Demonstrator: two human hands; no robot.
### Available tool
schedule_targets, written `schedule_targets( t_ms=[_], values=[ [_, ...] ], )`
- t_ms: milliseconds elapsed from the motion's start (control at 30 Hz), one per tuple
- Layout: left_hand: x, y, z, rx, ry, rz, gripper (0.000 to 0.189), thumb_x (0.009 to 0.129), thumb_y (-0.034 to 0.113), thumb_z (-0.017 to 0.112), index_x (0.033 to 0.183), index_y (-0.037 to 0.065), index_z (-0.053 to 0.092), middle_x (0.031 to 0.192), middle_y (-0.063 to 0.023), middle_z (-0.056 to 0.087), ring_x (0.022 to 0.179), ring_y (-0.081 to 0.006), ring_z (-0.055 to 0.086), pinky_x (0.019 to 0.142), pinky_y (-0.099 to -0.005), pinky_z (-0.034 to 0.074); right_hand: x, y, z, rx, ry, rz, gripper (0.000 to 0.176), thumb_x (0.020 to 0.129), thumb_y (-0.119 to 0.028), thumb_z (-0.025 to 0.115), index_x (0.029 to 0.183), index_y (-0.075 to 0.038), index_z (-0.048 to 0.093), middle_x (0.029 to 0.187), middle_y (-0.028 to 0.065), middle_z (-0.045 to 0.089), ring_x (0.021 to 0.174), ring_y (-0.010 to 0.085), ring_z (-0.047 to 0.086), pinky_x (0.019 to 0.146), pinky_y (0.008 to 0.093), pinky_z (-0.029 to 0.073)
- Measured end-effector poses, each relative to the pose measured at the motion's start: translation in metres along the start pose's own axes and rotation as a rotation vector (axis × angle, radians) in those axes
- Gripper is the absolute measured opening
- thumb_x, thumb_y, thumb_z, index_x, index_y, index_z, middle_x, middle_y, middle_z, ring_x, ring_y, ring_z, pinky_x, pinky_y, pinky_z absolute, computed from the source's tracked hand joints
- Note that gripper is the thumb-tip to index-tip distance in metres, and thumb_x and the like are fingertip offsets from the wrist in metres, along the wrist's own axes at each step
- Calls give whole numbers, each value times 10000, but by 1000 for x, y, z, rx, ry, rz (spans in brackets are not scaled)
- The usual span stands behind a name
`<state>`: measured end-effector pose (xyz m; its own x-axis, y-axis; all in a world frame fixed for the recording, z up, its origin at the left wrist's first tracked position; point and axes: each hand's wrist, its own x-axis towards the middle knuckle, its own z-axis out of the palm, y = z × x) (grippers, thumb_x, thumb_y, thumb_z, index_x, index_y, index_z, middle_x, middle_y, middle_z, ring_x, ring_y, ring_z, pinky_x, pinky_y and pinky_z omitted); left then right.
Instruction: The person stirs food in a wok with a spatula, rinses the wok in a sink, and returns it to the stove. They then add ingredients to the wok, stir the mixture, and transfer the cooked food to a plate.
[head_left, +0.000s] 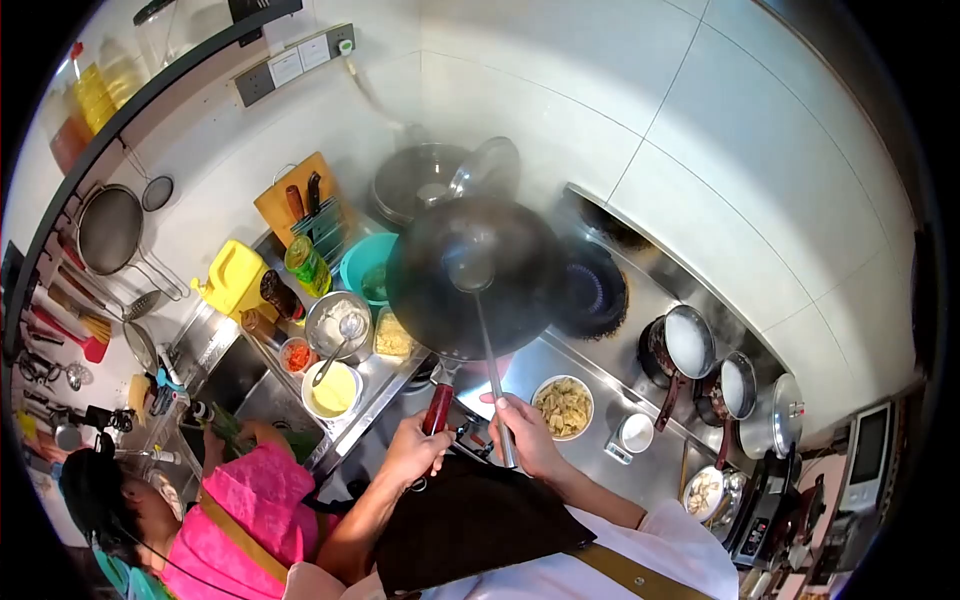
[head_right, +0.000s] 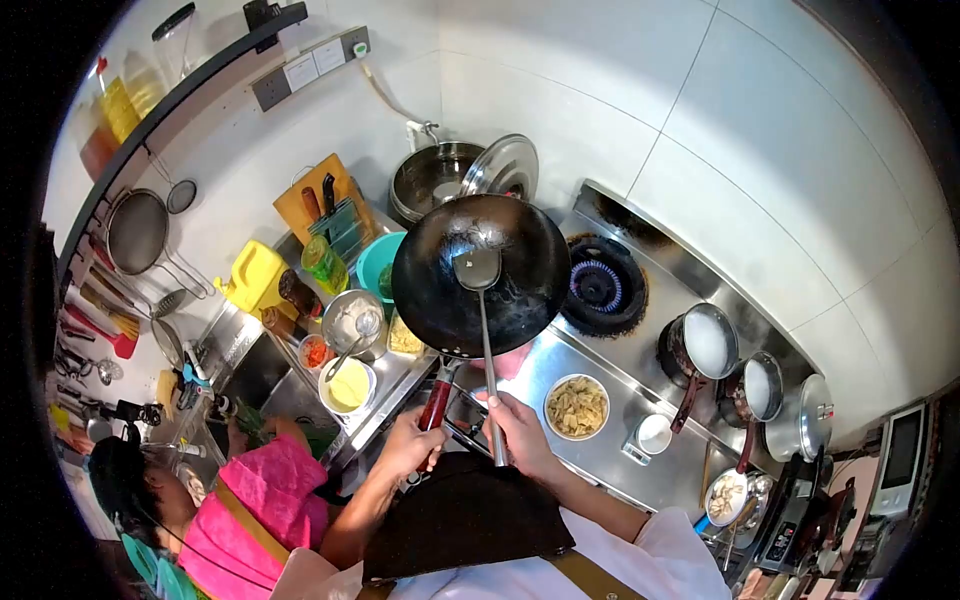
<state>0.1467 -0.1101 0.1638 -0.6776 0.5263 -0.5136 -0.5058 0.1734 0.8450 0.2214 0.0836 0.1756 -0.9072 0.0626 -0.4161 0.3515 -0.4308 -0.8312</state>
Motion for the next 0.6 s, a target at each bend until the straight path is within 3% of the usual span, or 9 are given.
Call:
schedule_targets(
  t_ms=[133,233,300,467,500,600],
  values=[
    [1,3,8,8,-3,-3,152,835,50,631,956,-19,572,587,-6,505,413,-103,478,364,-264,362,-1,7,-5,-93,-61,30,587,1043,-478,248,1279,-42,563,674,23,555,499,107,506,505,242,436],
    [-1,5,13,25,-2,-13,152,837,60,624,965,-8,579,592,-5,507,415,-102,476,365,-261,362,5,27,-17,-54,-135,22,583,1051,-456,238,1245,-23,578,669,26,561,495,107,497,499,246,426],
    [-4,7,14,19,7,-56,175,831,59,612,995,1,588,585,0,505,412,-99,469,367,-262,363,10,45,-22,-55,-92,45,525,1046,-447,299,1052,-8,586,646,41,555,460,126,492,432,250,395],
    [-5,3,18,64,33,-17,149,822,37,609,964,-8,604,587,-8,514,398,-98,458,364,-251,360,18,78,-23,-132,-80,94,449,1038,-401,327,925,-28,550,631,46,557,426,146,510,401,285,402],
    [-4,4,19,63,16,-20,149,822,35,610,965,-8,604,586,-7,513,396,-98,457,363,-252,357,20,82,-23,-175,-115,87,455,1046,-344,308,1028,-36,642,621,47,549,442,157,517,417,288,416],
    [-10,7,19,36,11,-36,154,830,43,627,975,-1,606,586,0,508,396,-95,453,362,-252,341,28,105,-26,-233,-136,28,381,1033,-340,390,1047,-47,633,634,18,562,467,134,529,424,290,423]
  ],
)
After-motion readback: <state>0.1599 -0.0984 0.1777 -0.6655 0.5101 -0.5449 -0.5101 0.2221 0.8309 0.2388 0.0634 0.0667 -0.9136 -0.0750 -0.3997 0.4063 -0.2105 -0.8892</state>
